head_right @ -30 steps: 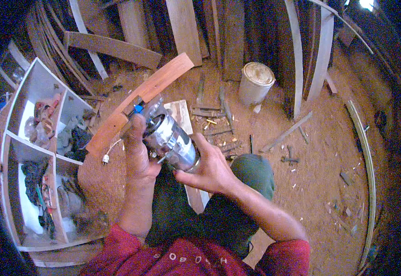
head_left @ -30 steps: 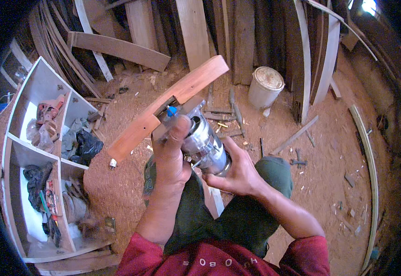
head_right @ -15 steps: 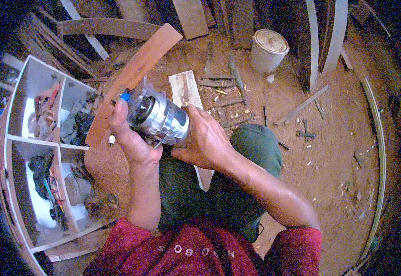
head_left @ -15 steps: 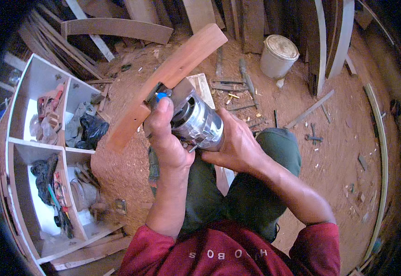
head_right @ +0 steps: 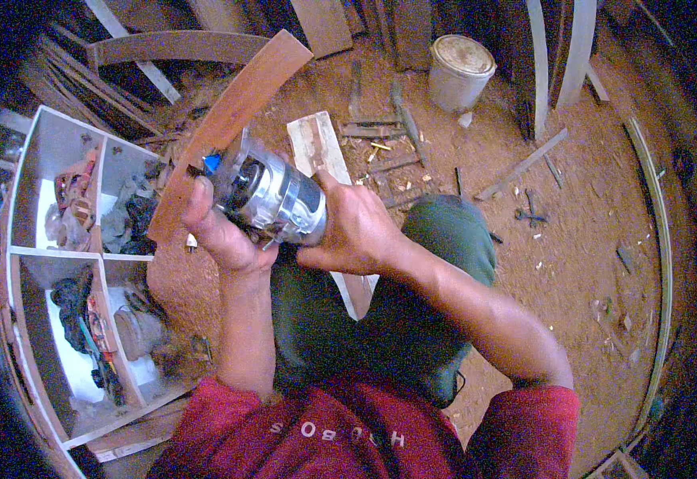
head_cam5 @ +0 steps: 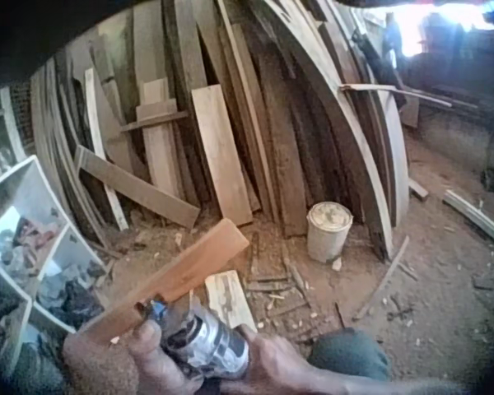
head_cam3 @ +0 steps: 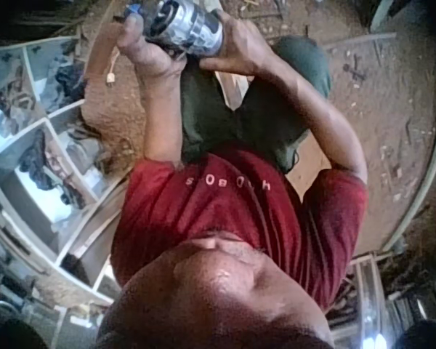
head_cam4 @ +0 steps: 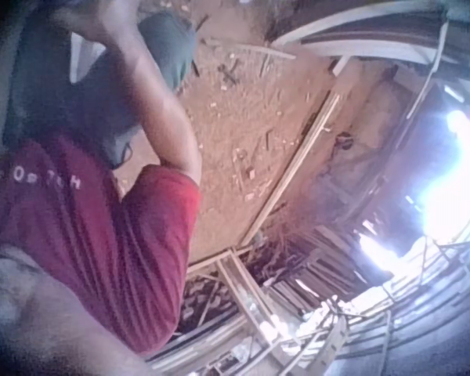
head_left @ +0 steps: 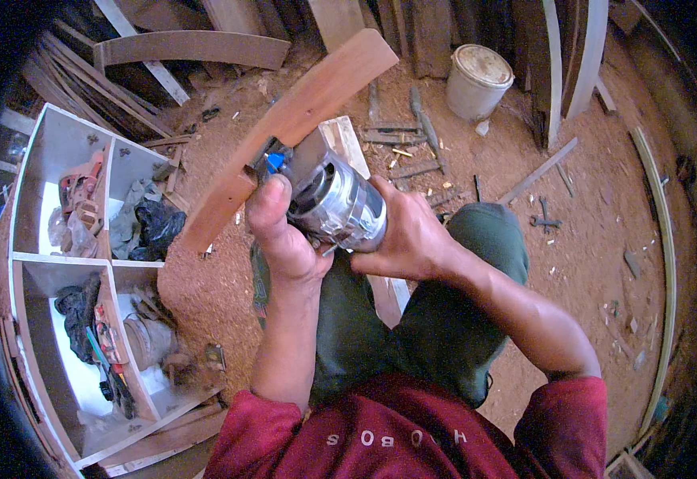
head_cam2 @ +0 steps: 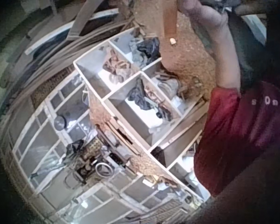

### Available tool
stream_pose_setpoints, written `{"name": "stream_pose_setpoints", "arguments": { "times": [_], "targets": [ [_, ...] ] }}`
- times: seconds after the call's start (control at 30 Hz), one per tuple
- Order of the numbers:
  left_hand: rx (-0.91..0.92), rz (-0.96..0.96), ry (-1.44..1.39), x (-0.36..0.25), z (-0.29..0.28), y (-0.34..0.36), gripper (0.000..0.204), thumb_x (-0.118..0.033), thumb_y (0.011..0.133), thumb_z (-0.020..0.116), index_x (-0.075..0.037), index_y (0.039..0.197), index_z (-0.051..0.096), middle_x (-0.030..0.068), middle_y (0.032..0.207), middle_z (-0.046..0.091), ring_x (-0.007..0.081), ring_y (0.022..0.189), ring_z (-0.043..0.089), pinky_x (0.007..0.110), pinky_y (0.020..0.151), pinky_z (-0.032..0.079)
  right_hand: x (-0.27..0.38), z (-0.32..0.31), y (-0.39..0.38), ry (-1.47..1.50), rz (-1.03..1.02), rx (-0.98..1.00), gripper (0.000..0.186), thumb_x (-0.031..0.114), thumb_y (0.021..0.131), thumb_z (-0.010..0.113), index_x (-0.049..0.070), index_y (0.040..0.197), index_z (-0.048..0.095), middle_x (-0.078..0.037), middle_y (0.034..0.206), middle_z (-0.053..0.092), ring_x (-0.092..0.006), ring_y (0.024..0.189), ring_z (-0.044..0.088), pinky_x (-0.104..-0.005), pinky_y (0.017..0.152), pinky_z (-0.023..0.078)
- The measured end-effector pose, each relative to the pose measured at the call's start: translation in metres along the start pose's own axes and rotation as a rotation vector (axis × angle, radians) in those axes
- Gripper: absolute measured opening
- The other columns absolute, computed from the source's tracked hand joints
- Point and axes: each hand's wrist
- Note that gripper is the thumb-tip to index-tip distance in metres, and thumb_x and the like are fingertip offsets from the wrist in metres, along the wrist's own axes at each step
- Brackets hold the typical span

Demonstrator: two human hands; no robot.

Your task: The person sits on the floor and uses an Allen key to tighten a screw on a handheld router. They then use a hammer to tap the router's base plate to ensure it is seated correctly. Finally, they plug the router's power cord into a power strip.

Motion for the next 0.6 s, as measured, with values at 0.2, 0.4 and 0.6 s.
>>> {"name": "stream_pose_setpoints", "arguments": {
  "times": [0.2,0.4,0.6],
  "targets": [
    [0.016,0.016,0.084,0.001,-0.002,0.012,0.080,-0.070,0.084,0.053,-0.001,0.124,0.059,0.0120,0.115,0.067,0.0258,0.100,0.066,0.041,0.087,0.055,0.002,-0.001,-0.001,0.040,0.067,-0.037,0.072,0.027,0.056,0.081,-0.009,0.112,0.054,-0.023,0.088,0.067,-0.0366,0.086,0.068,-0.0429,0.082,0.053],
    [0.264,-0.105,0.084,0.003,0.012,-0.010,0.103,-0.080,0.077,0.054,-0.009,0.148,0.030,0.0086,0.144,0.046,0.0254,0.127,0.050,0.043,0.105,0.044,0.006,-0.018,-0.016,0.472,-0.028,-0.005,0.041,0.020,0.066,0.079,0.000,0.098,0.062,-0.004,0.083,0.066,-0.0121,0.074,0.061,-0.0297,0.067,0.050],
    [0.419,-0.130,0.350,0.008,0.024,-0.009,0.106,-0.054,0.070,0.083,-0.003,0.146,0.030,0.0127,0.132,0.052,0.0234,0.121,0.053,0.038,0.105,0.041,0.015,-0.037,-0.027,0.734,0.126,0.112,0.026,0.019,0.072,0.076,0.003,0.090,0.063,-0.002,0.075,0.065,-0.0087,0.065,0.060,-0.0263,0.057,0.048]
  ]
}}
Point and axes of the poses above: each hand's wrist, its own y-axis towards the middle knuckle, its own z-axis out of the palm, x = y × z
